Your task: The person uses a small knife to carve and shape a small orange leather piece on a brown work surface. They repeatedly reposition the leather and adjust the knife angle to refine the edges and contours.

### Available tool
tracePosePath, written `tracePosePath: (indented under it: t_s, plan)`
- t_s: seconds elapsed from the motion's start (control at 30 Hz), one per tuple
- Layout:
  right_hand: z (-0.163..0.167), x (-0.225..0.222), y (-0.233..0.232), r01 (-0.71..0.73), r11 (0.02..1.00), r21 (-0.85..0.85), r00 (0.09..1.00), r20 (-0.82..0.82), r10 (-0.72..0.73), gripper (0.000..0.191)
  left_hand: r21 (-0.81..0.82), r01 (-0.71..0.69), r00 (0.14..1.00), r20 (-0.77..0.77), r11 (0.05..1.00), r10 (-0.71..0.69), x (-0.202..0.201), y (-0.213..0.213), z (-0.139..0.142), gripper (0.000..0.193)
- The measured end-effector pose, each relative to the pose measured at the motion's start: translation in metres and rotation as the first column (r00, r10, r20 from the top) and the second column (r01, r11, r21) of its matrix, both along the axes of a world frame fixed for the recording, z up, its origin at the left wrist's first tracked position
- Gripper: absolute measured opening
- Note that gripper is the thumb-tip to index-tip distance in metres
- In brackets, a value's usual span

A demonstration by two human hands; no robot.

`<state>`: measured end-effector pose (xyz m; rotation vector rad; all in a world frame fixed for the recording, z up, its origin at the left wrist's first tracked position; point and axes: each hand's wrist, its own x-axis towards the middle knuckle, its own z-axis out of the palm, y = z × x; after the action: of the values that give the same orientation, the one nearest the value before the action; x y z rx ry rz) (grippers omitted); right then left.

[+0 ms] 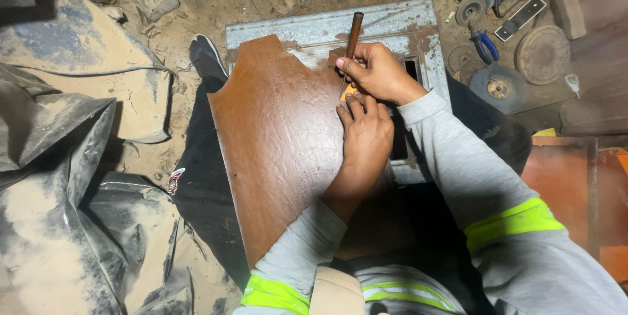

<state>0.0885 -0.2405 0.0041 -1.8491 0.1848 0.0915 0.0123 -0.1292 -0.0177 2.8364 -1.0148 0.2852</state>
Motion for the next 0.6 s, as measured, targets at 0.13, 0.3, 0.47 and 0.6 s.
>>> tracePosePath:
  t_s: [0.13, 0.3, 0.47, 0.6]
  plan:
    - [0.004, 0.002, -0.002, -0.032, 0.985, -0.168, 0.996, 0.076, 0.046, 0.029, 0.039, 0.007, 1.000, 0.007, 0.999, -0.008, 0.001, 0.002, 0.005, 0.034]
    - [0.017, -0.002, -0.009, 0.058, 0.866, -0.497, 0.958, 0.272, 0.091, 0.026, 0.006, 0.021, 1.000, 0.001, 1.000, -0.021, 0.001, 0.003, 0.006, 0.034]
    - [0.056, -0.016, -0.036, 0.146, 0.859, -0.490, 0.932, 0.360, 0.046, 0.020, 0.008, 0.047, 0.995, -0.092, 0.999, -0.046, 0.010, 0.009, 0.003, 0.031]
    - [0.074, -0.040, -0.053, 0.179, 0.868, -0.462, 0.909, 0.416, 0.034, 0.018, -0.327, 0.003, 0.972, -0.222, 0.945, -0.080, 0.014, 0.037, 0.000, 0.042]
